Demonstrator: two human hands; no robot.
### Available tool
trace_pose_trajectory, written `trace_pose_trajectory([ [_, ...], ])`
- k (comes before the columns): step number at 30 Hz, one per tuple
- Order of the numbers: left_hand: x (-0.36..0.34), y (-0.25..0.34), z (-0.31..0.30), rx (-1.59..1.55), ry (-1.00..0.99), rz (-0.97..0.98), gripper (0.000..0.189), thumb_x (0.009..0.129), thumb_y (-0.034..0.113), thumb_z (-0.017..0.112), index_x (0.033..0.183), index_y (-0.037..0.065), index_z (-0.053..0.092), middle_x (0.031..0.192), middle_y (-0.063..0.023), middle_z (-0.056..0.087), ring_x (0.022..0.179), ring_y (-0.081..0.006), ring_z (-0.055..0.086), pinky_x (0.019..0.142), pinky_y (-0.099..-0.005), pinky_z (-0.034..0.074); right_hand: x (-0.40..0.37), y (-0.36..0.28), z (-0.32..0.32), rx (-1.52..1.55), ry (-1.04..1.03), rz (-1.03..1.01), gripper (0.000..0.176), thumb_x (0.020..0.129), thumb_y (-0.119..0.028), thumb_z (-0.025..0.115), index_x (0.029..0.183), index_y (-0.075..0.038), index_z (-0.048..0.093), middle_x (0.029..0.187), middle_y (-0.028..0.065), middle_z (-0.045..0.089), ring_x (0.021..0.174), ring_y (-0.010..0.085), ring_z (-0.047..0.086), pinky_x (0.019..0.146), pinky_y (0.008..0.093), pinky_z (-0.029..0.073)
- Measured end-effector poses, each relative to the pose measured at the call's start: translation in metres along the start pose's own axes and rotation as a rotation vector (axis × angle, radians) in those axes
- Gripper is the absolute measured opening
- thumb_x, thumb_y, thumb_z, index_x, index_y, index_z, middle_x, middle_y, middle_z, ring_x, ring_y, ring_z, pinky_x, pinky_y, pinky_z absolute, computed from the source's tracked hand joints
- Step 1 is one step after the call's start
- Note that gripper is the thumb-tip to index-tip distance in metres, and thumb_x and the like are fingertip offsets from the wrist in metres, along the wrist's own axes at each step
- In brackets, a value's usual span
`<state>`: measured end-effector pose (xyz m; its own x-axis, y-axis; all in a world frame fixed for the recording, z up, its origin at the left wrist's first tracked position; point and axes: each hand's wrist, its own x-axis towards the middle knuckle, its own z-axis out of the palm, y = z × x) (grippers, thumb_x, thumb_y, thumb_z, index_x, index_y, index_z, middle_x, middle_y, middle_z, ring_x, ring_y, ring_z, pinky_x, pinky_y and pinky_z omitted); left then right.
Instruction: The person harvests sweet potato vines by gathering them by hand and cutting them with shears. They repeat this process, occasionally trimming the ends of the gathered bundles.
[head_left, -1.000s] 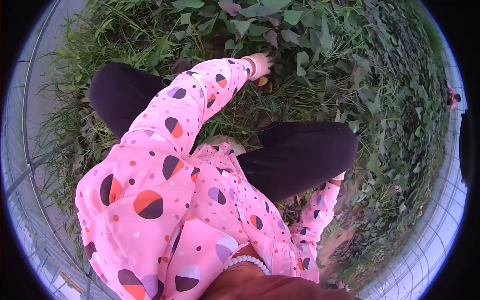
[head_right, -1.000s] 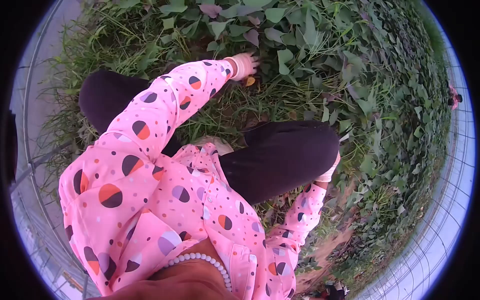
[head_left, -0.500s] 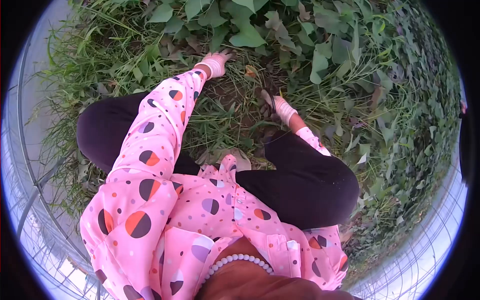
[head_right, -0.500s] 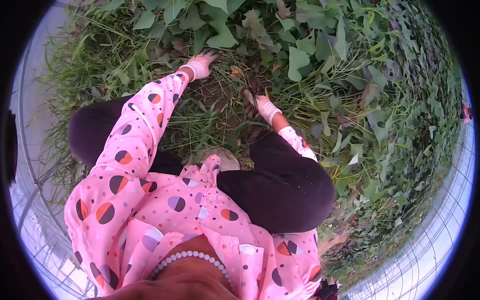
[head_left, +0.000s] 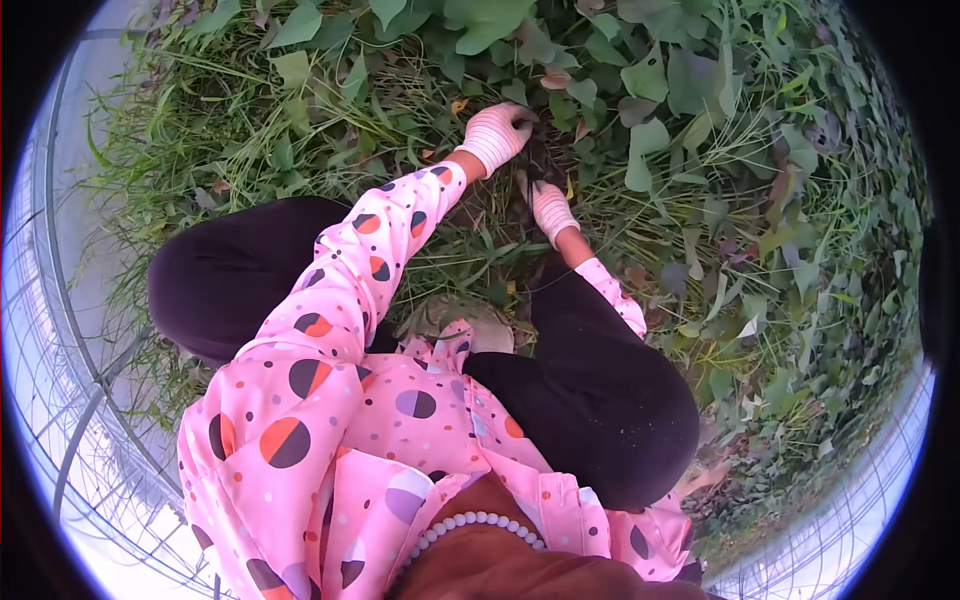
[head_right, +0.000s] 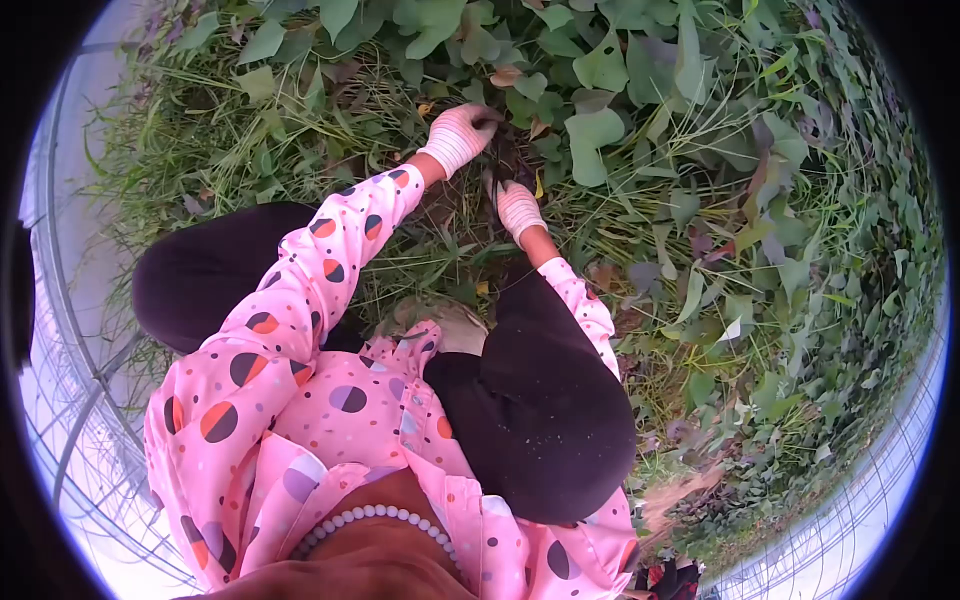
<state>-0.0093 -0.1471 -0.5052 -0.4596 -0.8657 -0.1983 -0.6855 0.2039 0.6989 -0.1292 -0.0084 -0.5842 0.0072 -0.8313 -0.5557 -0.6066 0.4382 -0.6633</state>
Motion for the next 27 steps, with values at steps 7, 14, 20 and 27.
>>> trace_pose_trajectory([
  [7,0.020,0.023,0.020,0.336,-0.228,0.061,0.027,0.077,0.030,0.062,0.093,0.010,0.071,0.095,-0.0147,0.067,0.096,-0.0307,0.062,0.084,-0.0400,0.049,0.019,-0.005,-0.004,-0.122,0.044,0.100,0.042,0.095,-0.030,0.041,0.111,0.003,0.061,0.107,0.0266,0.061,0.104,0.0404,0.056,0.090,0.0428,0.045],
  [14,0.041,0.027,0.044,0.815,-0.535,0.110,0.034,0.081,0.037,0.060,0.094,0.007,0.071,0.093,-0.0130,0.069,0.091,-0.0293,0.065,0.080,-0.0391,0.050,0.014,-0.006,-0.013,-0.185,0.035,0.121,0.037,0.093,-0.032,0.042,0.102,-0.003,0.064,0.104,0.0220,0.063,0.099,0.0398,0.058,0.086,0.0444,0.047],
  [20,0.039,0.046,0.024,0.852,-0.673,0.133,0.032,0.074,0.021,0.063,0.102,0.006,0.070,0.105,-0.0158,0.067,0.100,-0.0289,0.064,0.083,-0.0379,0.050,-0.019,-0.017,-0.013,-0.020,-0.044,0.074,0.057,0.094,-0.050,0.038,0.105,0.000,0.062,0.100,0.0289,0.061,0.099,0.0416,0.057,0.087,0.0448,0.046],
  [27,0.069,0.008,0.027,0.513,-0.499,0.047,0.032,0.075,0.022,0.058,0.099,0.004,0.069,0.101,-0.0198,0.066,0.095,-0.0358,0.063,0.084,-0.0407,0.050,-0.027,-0.001,-0.005,0.028,-0.088,0.184,0.065,0.095,-0.054,0.031,0.107,0.004,0.056,0.099,0.0307,0.061,0.099,0.0422,0.058,0.088,0.0444,0.044],
])
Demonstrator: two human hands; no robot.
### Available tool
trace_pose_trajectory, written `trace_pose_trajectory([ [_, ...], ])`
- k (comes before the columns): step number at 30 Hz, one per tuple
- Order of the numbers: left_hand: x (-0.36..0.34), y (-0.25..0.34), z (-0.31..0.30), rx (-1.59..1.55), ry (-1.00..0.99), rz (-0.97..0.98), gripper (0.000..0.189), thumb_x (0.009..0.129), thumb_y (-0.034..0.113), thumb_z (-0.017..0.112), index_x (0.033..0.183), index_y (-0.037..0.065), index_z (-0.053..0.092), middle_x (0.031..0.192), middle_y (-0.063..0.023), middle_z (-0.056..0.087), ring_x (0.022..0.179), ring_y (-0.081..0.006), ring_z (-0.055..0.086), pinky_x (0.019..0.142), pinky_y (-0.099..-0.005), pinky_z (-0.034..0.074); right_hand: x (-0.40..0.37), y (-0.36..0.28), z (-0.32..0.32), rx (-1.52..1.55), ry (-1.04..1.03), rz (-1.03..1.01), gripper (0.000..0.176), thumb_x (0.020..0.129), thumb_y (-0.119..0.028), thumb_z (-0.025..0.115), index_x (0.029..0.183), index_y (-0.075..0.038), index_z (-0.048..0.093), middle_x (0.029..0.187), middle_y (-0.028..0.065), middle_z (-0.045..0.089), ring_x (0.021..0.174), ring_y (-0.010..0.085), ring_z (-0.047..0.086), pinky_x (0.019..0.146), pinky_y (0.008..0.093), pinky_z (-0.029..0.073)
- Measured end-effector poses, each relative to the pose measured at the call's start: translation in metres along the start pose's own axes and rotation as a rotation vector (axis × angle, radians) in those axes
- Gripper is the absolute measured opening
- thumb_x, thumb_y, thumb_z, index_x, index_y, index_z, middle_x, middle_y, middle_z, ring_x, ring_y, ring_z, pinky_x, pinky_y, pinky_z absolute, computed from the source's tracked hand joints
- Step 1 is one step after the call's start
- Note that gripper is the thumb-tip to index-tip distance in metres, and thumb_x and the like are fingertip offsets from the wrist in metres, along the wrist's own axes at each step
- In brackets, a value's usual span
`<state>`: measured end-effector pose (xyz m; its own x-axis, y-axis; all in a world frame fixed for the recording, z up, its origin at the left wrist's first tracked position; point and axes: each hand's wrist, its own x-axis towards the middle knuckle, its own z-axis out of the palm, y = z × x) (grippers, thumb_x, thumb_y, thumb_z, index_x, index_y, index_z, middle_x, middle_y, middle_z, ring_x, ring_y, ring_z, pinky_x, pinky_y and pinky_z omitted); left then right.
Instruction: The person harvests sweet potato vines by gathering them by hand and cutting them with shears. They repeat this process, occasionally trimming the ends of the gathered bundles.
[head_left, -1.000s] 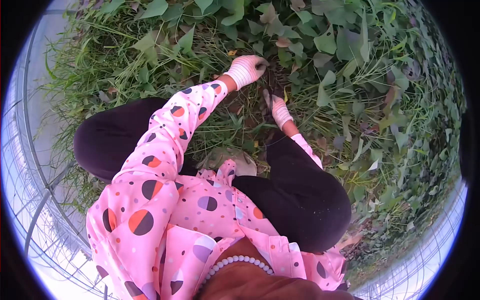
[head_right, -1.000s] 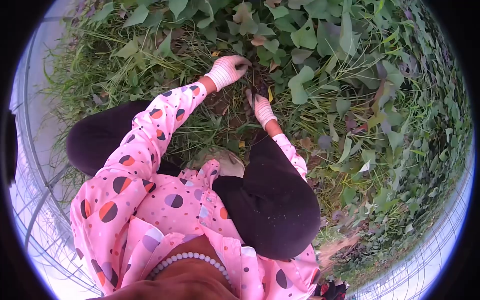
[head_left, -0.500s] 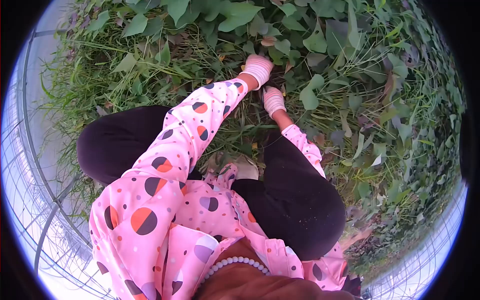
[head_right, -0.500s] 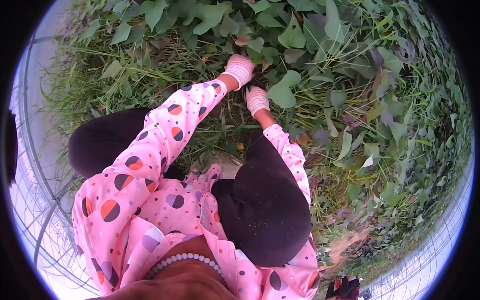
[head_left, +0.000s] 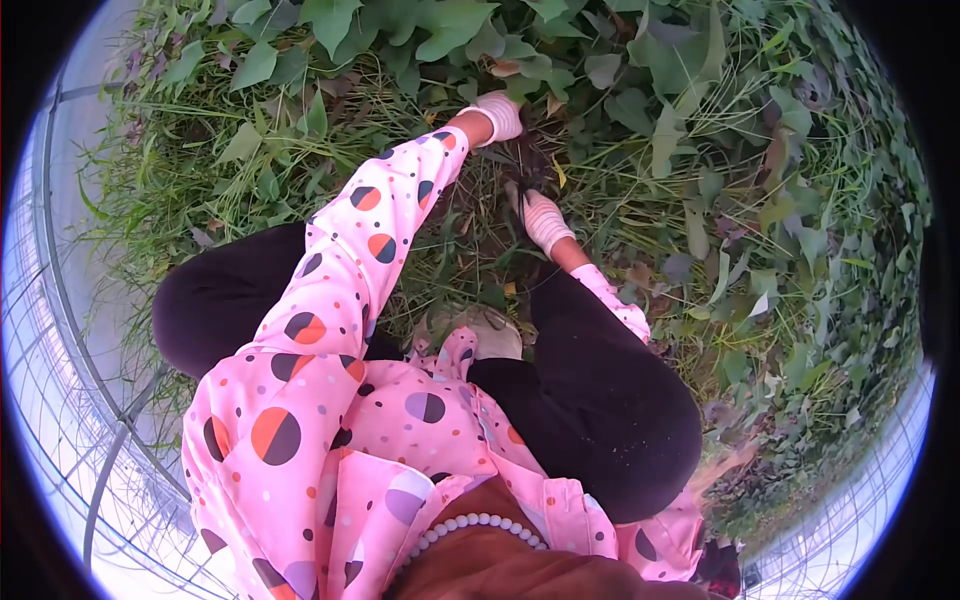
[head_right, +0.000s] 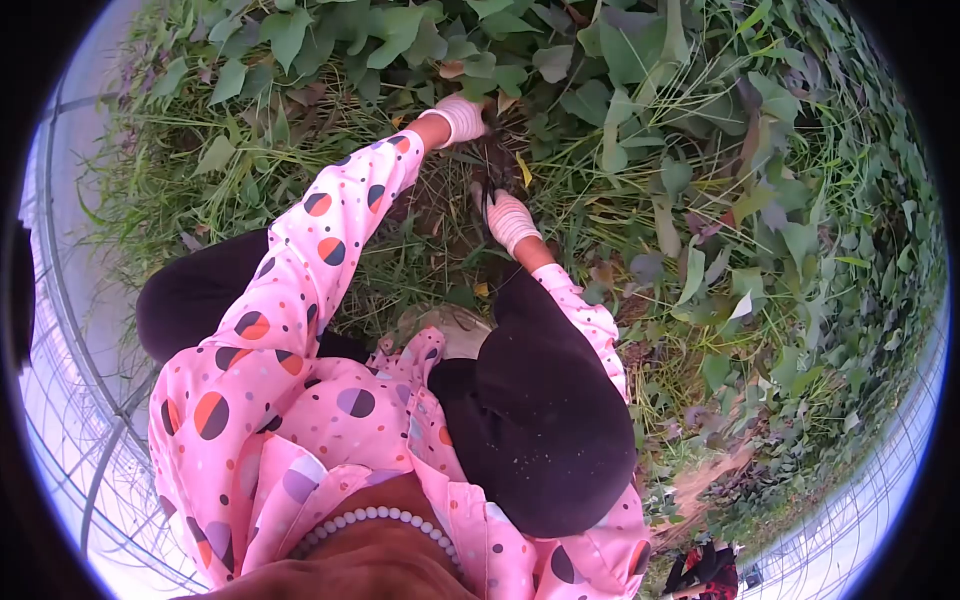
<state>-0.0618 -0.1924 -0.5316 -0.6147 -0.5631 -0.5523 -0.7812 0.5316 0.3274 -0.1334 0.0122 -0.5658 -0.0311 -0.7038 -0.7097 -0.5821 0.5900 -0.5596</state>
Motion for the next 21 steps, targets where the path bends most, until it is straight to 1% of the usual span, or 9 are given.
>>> trace_pose_trajectory([
  [4,0.004,0.015,-0.029,0.030,-0.169,-0.026,0.035,0.077,0.029,0.059,0.101,0.003,0.066,0.098,-0.0204,0.066,0.094,-0.0358,0.062,0.082,-0.0408,0.050,-0.007,-0.026,-0.024,-0.151,0.047,-0.179,0.050,0.097,-0.039,0.034,0.114,0.003,0.055,0.101,0.0303,0.060,0.096,0.0398,0.060,0.082,0.0443,0.047],
  [5,0.015,0.009,-0.019,-0.018,-0.152,0.020,0.035,0.078,0.028,0.059,0.100,0.003,0.066,0.098,-0.0195,0.066,0.094,-0.0358,0.062,0.081,-0.0409,0.050,0.015,-0.015,-0.008,-0.105,0.031,-0.011,0.038,0.095,-0.019,0.035,0.128,-0.005,0.047,0.105,0.0269,0.059,0.093,0.0387,0.061,0.081,0.0425,0.050],
  [6,0.023,0.006,-0.012,-0.067,-0.137,0.067,0.035,0.078,0.028,0.059,0.099,0.002,0.067,0.098,-0.0186,0.066,0.093,-0.0358,0.062,0.081,-0.0410,0.050,0.013,-0.017,-0.009,-0.099,0.034,-0.009,0.038,0.095,-0.019,0.035,0.128,-0.005,0.047,0.105,0.0269,0.059,0.093,0.0387,0.061,0.081,0.0425,0.050],
  [8,0.027,0.009,-0.010,-0.001,-0.147,0.030,0.033,0.079,0.027,0.057,0.100,0.003,0.067,0.100,-0.0165,0.067,0.094,-0.0352,0.062,0.082,-0.0401,0.050,0.006,-0.019,-0.013,-0.286,0.058,-0.240,0.045,0.092,-0.007,0.033,0.137,-0.011,0.039,0.109,0.0255,0.057,0.093,0.0374,0.061,0.082,0.0410,0.050],
  [10,0.020,0.023,-0.021,0.145,-0.189,-0.078,0.032,0.080,0.024,0.054,0.101,0.005,0.068,0.100,-0.0163,0.067,0.093,-0.0341,0.063,0.082,-0.0387,0.050,0.004,-0.022,-0.017,-0.276,0.048,-0.223,0.045,0.092,-0.007,0.032,0.138,-0.010,0.037,0.109,0.0252,0.058,0.095,0.0372,0.061,0.083,0.0407,0.050],
  [11,0.018,0.024,-0.025,0.166,-0.139,0.064,0.029,0.078,0.018,0.052,0.099,0.006,0.069,0.104,-0.0176,0.066,0.097,-0.0345,0.063,0.082,-0.0390,0.051,0.005,-0.022,-0.018,-0.270,0.031,-0.211,0.046,0.093,-0.008,0.031,0.139,-0.009,0.035,0.110,0.0249,0.058,0.096,0.0369,0.060,0.085,0.0404,0.049],
  [15,0.011,0.033,-0.037,0.186,-0.200,0.141,0.029,0.078,0.015,0.051,0.098,0.006,0.069,0.104,-0.0183,0.065,0.097,-0.0335,0.063,0.081,-0.0392,0.051,0.007,-0.018,-0.012,-0.279,0.057,-0.220,0.046,0.093,-0.009,0.032,0.139,-0.009,0.034,0.111,0.0239,0.058,0.099,0.0369,0.060,0.086,0.0408,0.048],
  [17,0.014,0.032,-0.041,0.219,-0.189,0.228,0.027,0.077,0.015,0.052,0.096,0.006,0.069,0.103,-0.0189,0.065,0.096,-0.0336,0.063,0.080,-0.0396,0.051,0.017,-0.021,-0.012,0.030,0.024,-0.007,0.042,0.096,-0.020,0.033,0.134,-0.007,0.043,0.108,0.0245,0.060,0.100,0.0392,0.058,0.089,0.0422,0.046],
  [21,-0.004,0.048,-0.054,0.101,-0.140,0.180,0.026,0.077,0.016,0.053,0.094,0.006,0.070,0.102,-0.0184,0.066,0.095,-0.0336,0.063,0.080,-0.0391,0.051,0.013,-0.016,-0.006,0.127,0.076,0.002,0.051,0.097,-0.041,0.029,0.122,-0.004,0.055,0.103,0.0267,0.061,0.102,0.0414,0.056,0.091,0.0436,0.044],
])
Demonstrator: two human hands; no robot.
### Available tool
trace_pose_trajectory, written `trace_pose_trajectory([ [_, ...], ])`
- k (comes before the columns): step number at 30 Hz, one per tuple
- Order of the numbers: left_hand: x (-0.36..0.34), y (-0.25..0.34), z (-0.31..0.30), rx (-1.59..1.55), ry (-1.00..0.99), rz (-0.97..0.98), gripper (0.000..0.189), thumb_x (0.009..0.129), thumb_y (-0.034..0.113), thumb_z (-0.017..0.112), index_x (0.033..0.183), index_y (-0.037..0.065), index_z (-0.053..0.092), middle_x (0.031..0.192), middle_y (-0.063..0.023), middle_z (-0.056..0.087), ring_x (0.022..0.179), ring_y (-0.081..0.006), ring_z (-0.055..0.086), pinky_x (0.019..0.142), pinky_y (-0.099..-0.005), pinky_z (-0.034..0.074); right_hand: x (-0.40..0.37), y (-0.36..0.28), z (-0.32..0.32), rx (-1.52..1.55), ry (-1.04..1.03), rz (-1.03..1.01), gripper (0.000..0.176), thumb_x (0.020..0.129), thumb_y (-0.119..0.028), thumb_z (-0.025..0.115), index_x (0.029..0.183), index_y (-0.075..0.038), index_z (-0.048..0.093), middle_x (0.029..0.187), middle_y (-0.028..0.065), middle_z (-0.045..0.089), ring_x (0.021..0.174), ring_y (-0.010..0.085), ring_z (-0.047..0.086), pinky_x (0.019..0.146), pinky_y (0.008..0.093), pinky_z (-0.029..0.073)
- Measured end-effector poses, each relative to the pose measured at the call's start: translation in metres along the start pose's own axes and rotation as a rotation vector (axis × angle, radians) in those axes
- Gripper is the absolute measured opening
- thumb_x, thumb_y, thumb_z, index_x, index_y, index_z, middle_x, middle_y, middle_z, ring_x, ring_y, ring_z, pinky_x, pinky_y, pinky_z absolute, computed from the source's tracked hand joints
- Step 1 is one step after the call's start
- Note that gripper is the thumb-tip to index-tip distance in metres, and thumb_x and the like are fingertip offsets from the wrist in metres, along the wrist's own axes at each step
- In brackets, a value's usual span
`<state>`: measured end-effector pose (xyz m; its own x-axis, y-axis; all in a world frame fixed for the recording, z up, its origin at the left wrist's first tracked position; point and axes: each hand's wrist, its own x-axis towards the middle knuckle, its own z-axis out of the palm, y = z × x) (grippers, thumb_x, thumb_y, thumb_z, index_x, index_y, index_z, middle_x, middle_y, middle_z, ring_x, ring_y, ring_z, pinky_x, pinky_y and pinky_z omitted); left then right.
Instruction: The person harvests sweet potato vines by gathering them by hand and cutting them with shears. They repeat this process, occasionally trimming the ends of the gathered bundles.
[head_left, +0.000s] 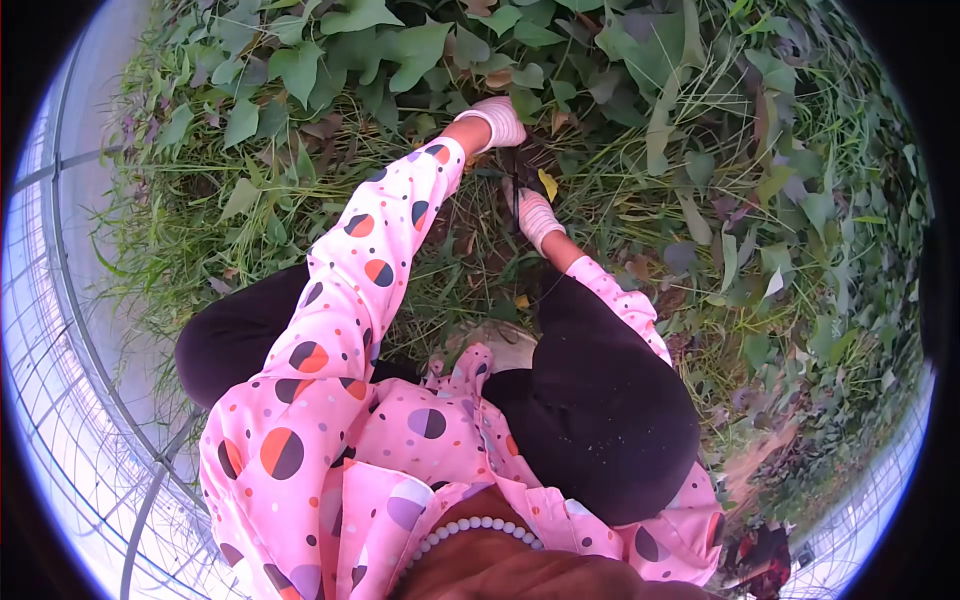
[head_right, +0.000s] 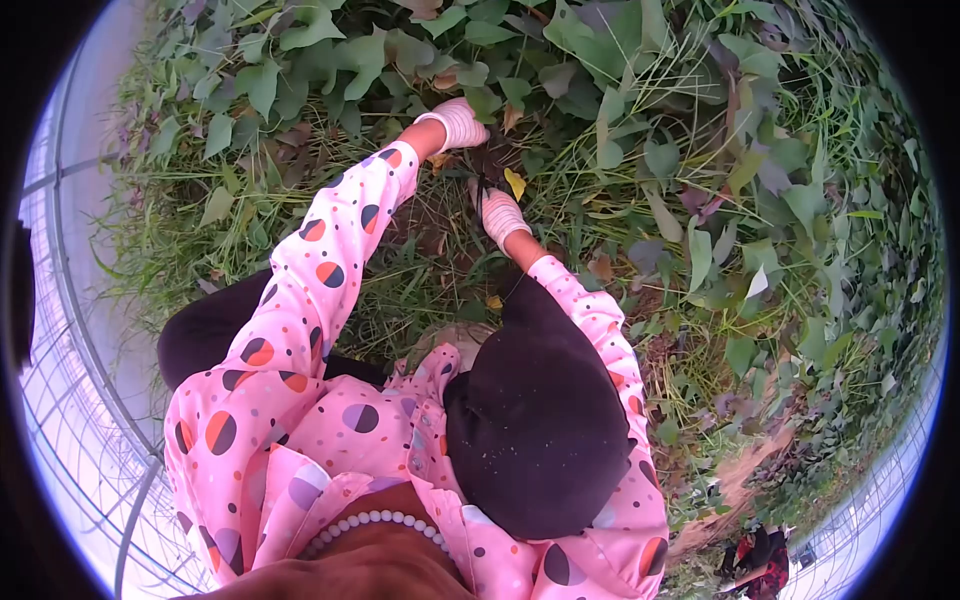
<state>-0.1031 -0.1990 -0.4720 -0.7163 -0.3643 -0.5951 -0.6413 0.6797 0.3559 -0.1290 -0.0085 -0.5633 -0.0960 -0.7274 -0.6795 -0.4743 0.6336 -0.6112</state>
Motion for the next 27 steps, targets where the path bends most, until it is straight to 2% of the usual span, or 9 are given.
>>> trace_pose_trajectory([
  [3,0.025,-0.015,0.014,0.072,-0.150,-0.186,0.027,0.076,0.018,0.054,0.092,0.003,0.070,0.100,-0.0196,0.066,0.093,-0.0351,0.063,0.079,-0.0394,0.051,0.008,0.024,0.014,-0.082,-0.040,-0.184,0.053,0.097,-0.042,0.030,0.123,-0.003,0.054,0.104,0.0260,0.061,0.100,0.0419,0.056,0.091,0.0432,0.043],
  [5,0.039,-0.031,0.026,0.514,-0.178,0.356,0.031,0.074,0.022,0.055,0.091,0.000,0.069,0.097,-0.0223,0.065,0.091,-0.0372,0.063,0.079,-0.0397,0.051,0.029,0.050,0.038,0.004,-0.074,-0.211,0.043,0.095,-0.020,0.034,0.135,-0.005,0.042,0.105,0.0253,0.060,0.096,0.0400,0.059,0.088,0.0420,0.046],
  [6,0.039,-0.028,0.026,0.515,-0.180,0.361,0.031,0.074,0.022,0.055,0.091,0.000,0.069,0.097,-0.0223,0.065,0.091,-0.0372,0.063,0.079,-0.0397,0.051,0.029,0.049,0.037,0.007,-0.071,-0.206,0.043,0.095,-0.020,0.034,0.135,-0.005,0.042,0.105,0.0253,0.060,0.096,0.0400,0.059,0.088,0.0420,0.046],
  [8,0.022,-0.012,0.017,0.048,-0.108,-0.107,0.034,0.073,0.024,0.056,0.092,-0.002,0.068,0.094,-0.0237,0.065,0.088,-0.0383,0.063,0.078,-0.0404,0.051,0.021,0.035,0.031,-0.351,-0.059,-0.348,0.052,0.089,-0.007,0.035,0.140,-0.008,0.033,0.106,0.0248,0.059,0.093,0.0374,0.060,0.086,0.0410,0.048],
  [11,0.011,0.006,0.002,0.011,-0.172,-0.175,0.032,0.072,0.022,0.058,0.092,-0.002,0.068,0.094,-0.0235,0.065,0.088,-0.0371,0.064,0.077,-0.0404,0.051,0.031,0.030,0.028,-0.260,-0.024,-0.317,0.051,0.088,-0.006,0.036,0.139,-0.008,0.035,0.105,0.0243,0.060,0.093,0.0356,0.061,0.084,0.0410,0.049],
  [15,0.003,0.011,0.025,0.039,-0.060,0.131,0.029,0.073,0.027,0.064,0.086,0.001,0.068,0.085,-0.0204,0.066,0.080,-0.0359,0.065,0.070,-0.0407,0.052,0.025,0.021,0.021,0.002,-0.092,-0.250,0.046,0.086,-0.009,0.043,0.132,-0.004,0.044,0.101,0.0215,0.062,0.089,0.0350,0.062,0.080,0.0419,0.049],
  [20,0.011,0.034,0.072,0.451,-0.075,0.076,0.022,0.075,0.015,0.065,0.093,0.005,0.072,0.098,-0.0155,0.069,0.092,-0.0297,0.067,0.077,-0.0378,0.053,0.076,0.125,0.101,-0.489,0.133,-0.508,0.027,0.088,-0.018,0.047,0.100,-0.003,0.065,0.095,0.0189,0.066,0.085,0.0351,0.064,0.074,0.0418,0.050],
  [23,-0.006,0.042,0.064,0.461,-0.098,0.145,0.024,0.076,0.012,0.062,0.097,0.006,0.071,0.102,-0.0152,0.068,0.096,-0.0289,0.066,0.077,-0.0388,0.052,0.001,0.048,0.037,-0.597,-0.196,-0.507,0.022,0.084,-0.010,0.049,0.088,0.000,0.069,0.094,0.0220,0.066,0.089,0.0357,0.064,0.077,0.0404,0.051],
  [27,-0.001,-0.012,0.095,0.240,0.181,0.163,0.022,0.082,0.015,0.059,0.102,0.010,0.067,0.096,-0.0155,0.067,0.090,-0.0343,0.063,0.080,-0.0428,0.050,-0.042,0.016,-0.011,-0.255,-0.222,-0.267,0.043,0.087,-0.040,0.052,0.090,0.001,0.067,0.086,0.0241,0.065,0.084,0.0400,0.062,0.076,0.0428,0.050],
])
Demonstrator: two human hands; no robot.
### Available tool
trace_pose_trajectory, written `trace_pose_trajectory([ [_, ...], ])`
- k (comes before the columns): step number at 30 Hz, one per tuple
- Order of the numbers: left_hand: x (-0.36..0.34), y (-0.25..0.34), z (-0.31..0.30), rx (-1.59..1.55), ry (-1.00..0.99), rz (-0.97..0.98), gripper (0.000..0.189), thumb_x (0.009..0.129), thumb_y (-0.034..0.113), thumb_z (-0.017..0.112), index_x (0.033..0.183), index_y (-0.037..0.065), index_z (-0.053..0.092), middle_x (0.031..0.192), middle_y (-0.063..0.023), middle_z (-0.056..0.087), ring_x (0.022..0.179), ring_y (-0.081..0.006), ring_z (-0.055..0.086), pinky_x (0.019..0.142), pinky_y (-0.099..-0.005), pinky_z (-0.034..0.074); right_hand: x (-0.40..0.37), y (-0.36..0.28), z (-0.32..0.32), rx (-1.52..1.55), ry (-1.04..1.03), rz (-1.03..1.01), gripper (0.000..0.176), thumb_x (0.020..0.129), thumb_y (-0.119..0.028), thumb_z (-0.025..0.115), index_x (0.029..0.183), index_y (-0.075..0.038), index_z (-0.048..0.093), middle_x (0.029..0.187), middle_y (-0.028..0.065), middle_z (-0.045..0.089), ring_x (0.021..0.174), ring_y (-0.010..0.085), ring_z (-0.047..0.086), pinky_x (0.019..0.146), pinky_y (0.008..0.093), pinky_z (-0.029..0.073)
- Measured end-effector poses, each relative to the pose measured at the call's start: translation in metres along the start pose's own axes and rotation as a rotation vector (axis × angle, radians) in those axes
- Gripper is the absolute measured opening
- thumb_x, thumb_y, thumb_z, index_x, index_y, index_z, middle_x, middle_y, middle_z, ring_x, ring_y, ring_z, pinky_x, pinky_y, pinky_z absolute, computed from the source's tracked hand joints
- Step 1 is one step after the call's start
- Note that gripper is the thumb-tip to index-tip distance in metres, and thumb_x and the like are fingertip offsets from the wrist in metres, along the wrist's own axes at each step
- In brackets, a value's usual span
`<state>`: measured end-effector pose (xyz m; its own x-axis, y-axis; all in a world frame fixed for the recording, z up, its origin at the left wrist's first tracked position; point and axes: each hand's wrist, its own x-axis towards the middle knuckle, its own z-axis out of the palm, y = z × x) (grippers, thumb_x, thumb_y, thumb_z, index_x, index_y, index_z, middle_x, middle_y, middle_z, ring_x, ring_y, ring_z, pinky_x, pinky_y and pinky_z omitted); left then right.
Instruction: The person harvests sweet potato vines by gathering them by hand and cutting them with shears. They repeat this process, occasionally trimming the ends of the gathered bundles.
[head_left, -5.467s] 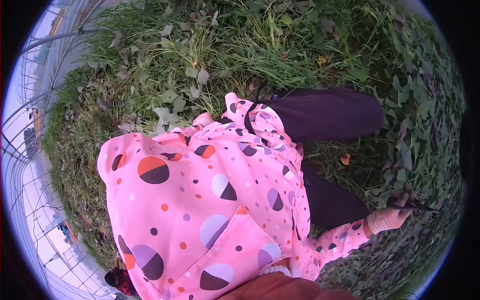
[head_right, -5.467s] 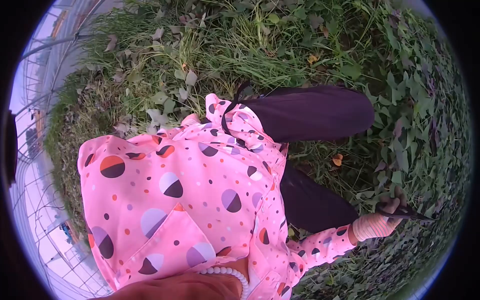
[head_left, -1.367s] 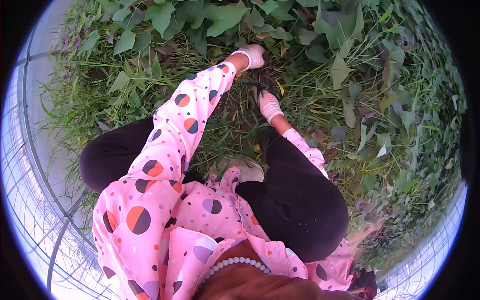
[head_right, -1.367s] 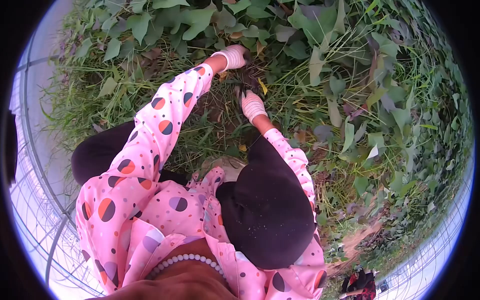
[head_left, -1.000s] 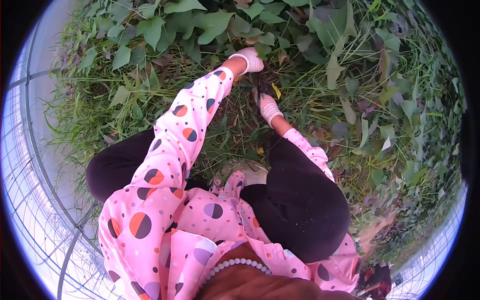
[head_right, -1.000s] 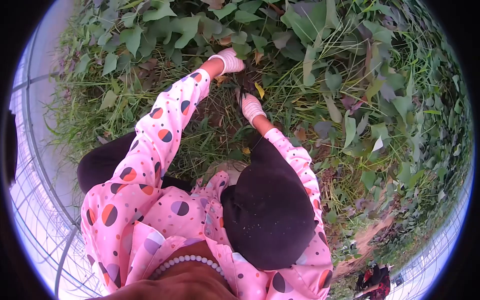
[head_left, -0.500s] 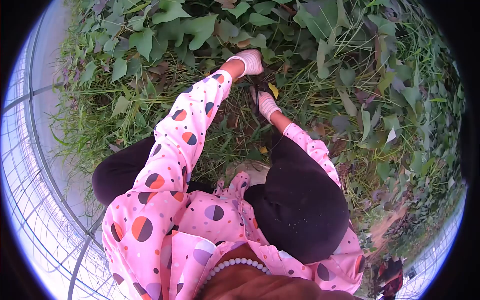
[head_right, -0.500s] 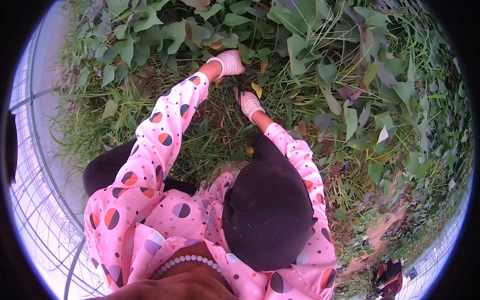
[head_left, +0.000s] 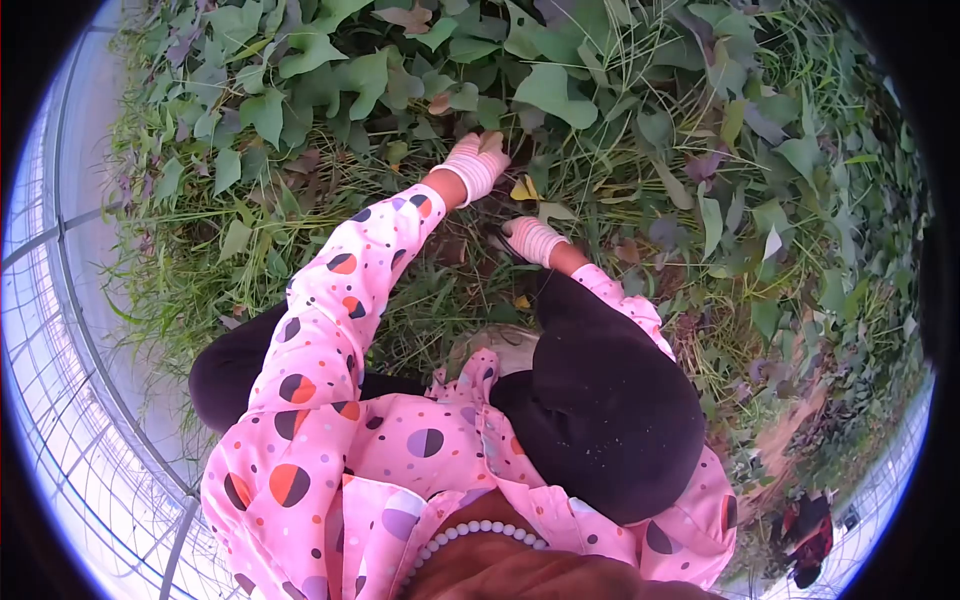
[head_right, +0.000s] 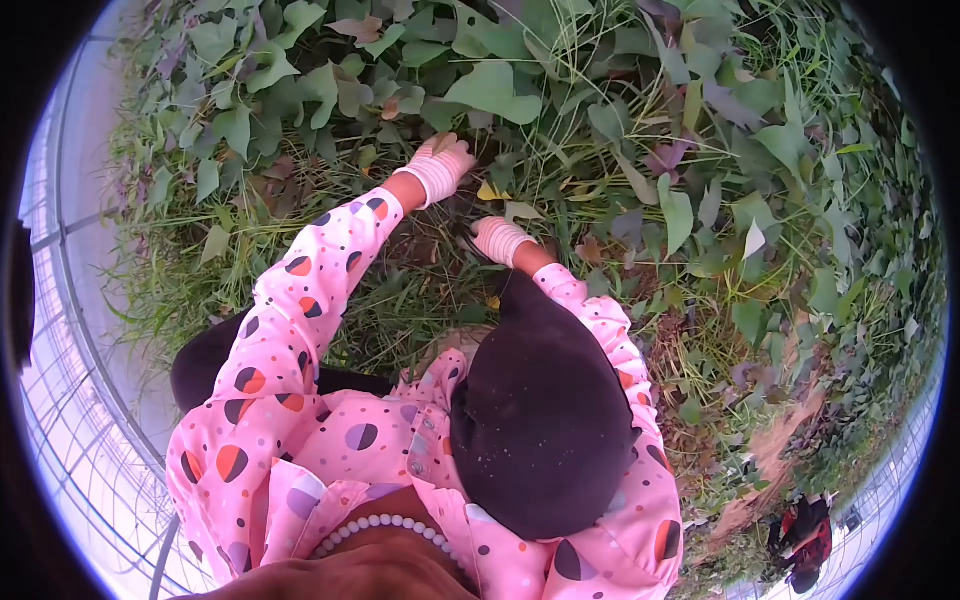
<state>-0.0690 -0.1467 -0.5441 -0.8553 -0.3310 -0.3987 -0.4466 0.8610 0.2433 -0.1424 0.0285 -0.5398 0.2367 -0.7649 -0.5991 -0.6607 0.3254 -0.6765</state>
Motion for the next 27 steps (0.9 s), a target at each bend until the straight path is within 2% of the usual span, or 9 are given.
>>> trace_pose_trajectory([
  [2,-0.031,0.009,-0.100,0.058,-0.438,0.005,0.025,0.086,0.019,0.057,0.107,0.008,0.061,0.093,-0.0181,0.066,0.088,-0.0376,0.062,0.079,-0.0443,0.048,-0.014,0.002,-0.002,0.053,0.059,-0.036,0.054,0.085,-0.052,0.055,0.088,0.001,0.066,0.078,0.0251,0.062,0.078,0.0414,0.061,0.070,0.0429,0.050],
  [5,-0.078,-0.025,-0.176,-0.089,-0.445,-0.086,0.028,0.089,0.023,0.055,0.109,0.005,0.057,0.090,-0.0212,0.064,0.088,-0.0400,0.060,0.075,-0.0439,0.048,-0.029,0.006,-0.003,0.191,0.056,-0.041,0.044,0.083,-0.046,0.061,0.091,-0.004,0.067,0.075,0.0190,0.065,0.066,0.0324,0.061,0.065,0.0371,0.049],
  [8,-0.139,-0.069,-0.271,-0.137,-0.255,-0.200,0.026,0.090,0.020,0.054,0.110,0.003,0.058,0.092,-0.0206,0.064,0.086,-0.0381,0.061,0.075,-0.0393,0.049,-0.041,0.019,-0.002,0.384,0.211,-0.064,0.049,0.083,-0.051,0.059,0.093,-0.004,0.067,0.081,0.0196,0.066,0.076,0.0375,0.062,0.073,0.0402,0.049],
  [11,-0.213,-0.067,-0.349,0.150,-0.144,-0.384,0.019,0.089,0.021,0.055,0.098,0.005,0.061,0.086,-0.0179,0.065,0.083,-0.0376,0.061,0.072,-0.0420,0.047,-0.052,0.020,-0.009,0.489,0.316,-0.038,0.039,0.082,-0.041,0.066,0.090,-0.002,0.066,0.075,0.0167,0.065,0.066,0.0295,0.061,0.067,0.0368,0.049],
  [13,-0.268,-0.054,-0.363,0.208,-0.050,-0.421,0.017,0.087,0.021,0.058,0.098,0.008,0.065,0.085,-0.0167,0.065,0.083,-0.0367,0.061,0.072,-0.0420,0.048,-0.061,0.010,-0.017,0.587,0.416,-0.032,0.031,0.083,-0.032,0.067,0.083,-0.001,0.064,0.066,0.0124,0.061,0.059,0.0174,0.058,0.059,0.0334,0.048],
  [18,-0.346,-0.011,-0.352,-0.034,0.003,-0.500,0.018,0.086,0.019,0.058,0.098,0.009,0.067,0.083,-0.0144,0.066,0.081,-0.0350,0.062,0.073,-0.0408,0.049,-0.118,-0.046,-0.097,0.952,0.540,-0.092,0.023,0.085,-0.026,0.065,0.083,-0.003,0.063,0.066,0.0027,0.061,0.056,0.0101,0.054,0.053,0.0259,0.043],
  [20,-0.355,0.006,-0.346,0.072,0.158,-0.383,0.016,0.085,0.020,0.059,0.093,0.008,0.067,0.079,-0.0134,0.065,0.078,-0.0339,0.062,0.071,-0.0404,0.049,-0.141,-0.079,-0.142,0.803,0.691,-0.087,0.012,0.086,-0.014,0.063,0.087,-0.002,0.063,0.069,0.0001,0.063,0.058,0.0072,0.055,0.054,0.0223,0.043],
  [23,-0.336,0.023,-0.332,0.179,0.286,-0.324,0.011,0.083,0.020,0.060,0.086,0.010,0.064,0.077,-0.0096,0.064,0.076,-0.0300,0.063,0.070,-0.0391,0.049,-0.167,-0.130,-0.206,0.619,0.633,-0.380,0.006,0.083,-0.006,0.063,0.085,-0.001,0.065,0.073,0.0000,0.065,0.064,0.0038,0.055,0.061,0.0193,0.044],
  [27,-0.301,0.049,-0.331,0.095,0.395,-0.169,0.013,0.080,0.024,0.062,0.083,0.012,0.064,0.072,-0.0092,0.063,0.071,-0.0310,0.063,0.066,-0.0399,0.050,-0.193,-0.221,-0.249,0.264,0.525,-0.552,0.033,0.078,-0.005,0.068,0.111,-0.005,0.063,0.083,-0.0029,0.063,0.067,0.0023,0.051,0.063,0.0199,0.044],
])
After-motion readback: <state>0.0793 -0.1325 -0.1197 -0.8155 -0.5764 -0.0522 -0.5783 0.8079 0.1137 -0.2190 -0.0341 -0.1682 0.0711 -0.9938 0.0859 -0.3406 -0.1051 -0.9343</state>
